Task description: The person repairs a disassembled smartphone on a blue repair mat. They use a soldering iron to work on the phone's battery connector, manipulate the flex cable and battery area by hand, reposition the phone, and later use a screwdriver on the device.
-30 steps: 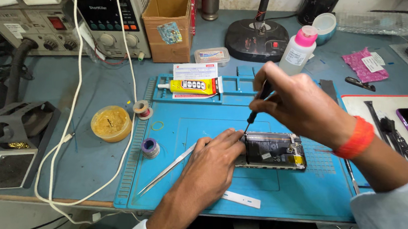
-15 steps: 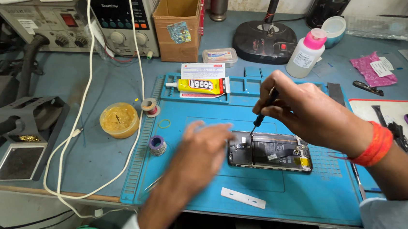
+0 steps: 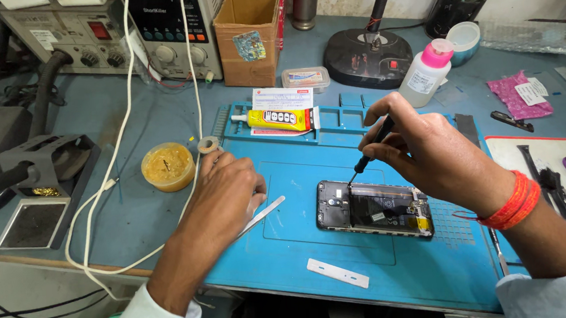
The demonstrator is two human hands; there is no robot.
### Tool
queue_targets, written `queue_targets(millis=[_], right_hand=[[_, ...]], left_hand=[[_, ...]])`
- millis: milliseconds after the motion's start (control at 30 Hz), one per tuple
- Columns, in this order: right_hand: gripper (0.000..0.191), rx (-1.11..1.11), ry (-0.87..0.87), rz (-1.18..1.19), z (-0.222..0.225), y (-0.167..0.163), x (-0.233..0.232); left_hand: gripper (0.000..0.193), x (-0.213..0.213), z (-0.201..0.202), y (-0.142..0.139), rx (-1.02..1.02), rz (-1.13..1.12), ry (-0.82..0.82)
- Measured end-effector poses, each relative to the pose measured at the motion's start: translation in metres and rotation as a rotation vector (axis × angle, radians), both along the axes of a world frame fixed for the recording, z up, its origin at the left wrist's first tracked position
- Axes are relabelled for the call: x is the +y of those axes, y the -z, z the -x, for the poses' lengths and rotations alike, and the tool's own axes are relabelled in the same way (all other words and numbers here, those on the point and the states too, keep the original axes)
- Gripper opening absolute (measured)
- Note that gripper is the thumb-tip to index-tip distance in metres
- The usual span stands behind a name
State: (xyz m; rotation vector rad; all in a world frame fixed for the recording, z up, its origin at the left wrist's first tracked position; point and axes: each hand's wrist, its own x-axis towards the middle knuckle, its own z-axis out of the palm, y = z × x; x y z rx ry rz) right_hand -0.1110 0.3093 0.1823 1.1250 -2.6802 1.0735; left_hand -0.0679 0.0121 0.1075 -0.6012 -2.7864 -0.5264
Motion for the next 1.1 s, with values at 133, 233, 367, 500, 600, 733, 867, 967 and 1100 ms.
queue_targets(millis=[133, 233, 367, 500, 600, 733, 867, 967, 1100], right_hand=[[0.03, 0.002, -0.02, -0.029, 0.0, 0.0, -0.001], [0.03, -0.013, -0.014, -0.042, -0.001, -0.001, -0.001], [0.031, -0.028, -0.01, -0.034, -0.003, -0.002, 0.001], [0.032, -0.026, 0.01, -0.026, -0.006, 0.0, 0.002], [0.032, -0.016, 0.006, -0.025, -0.007, 0.0, 0.002], [0.032, -0.023, 0.012, -0.028, -0.008, -0.001, 0.003], [0.033, -0.035, 0.031, -0.037, -0.009, -0.001, 0.005], [0.033, -0.032, 0.012, -0.004, -0.009, 0.001, 0.004], [0.034, -0.033, 0.019, -0.019, -0.009, 0.001, 0.002]], left_hand=[[0.007, 0.0, 0.004, 0.0, -0.041, 0.027, -0.013], [0.008, 0.003, 0.004, 0.0, -0.071, 0.046, -0.04], [0.008, 0.003, 0.004, 0.0, -0.102, 0.051, -0.044], [0.009, 0.001, 0.004, 0.002, -0.113, 0.013, -0.015], [0.011, 0.0, 0.004, 0.003, -0.162, -0.019, -0.017], [0.014, 0.005, 0.002, 0.002, -0.196, 0.009, -0.061], [0.013, 0.002, 0.0, -0.001, -0.166, -0.013, -0.043], [0.015, -0.003, 0.0, -0.002, -0.229, -0.065, -0.028], [0.016, -0.002, 0.005, -0.002, -0.276, -0.016, -0.042]])
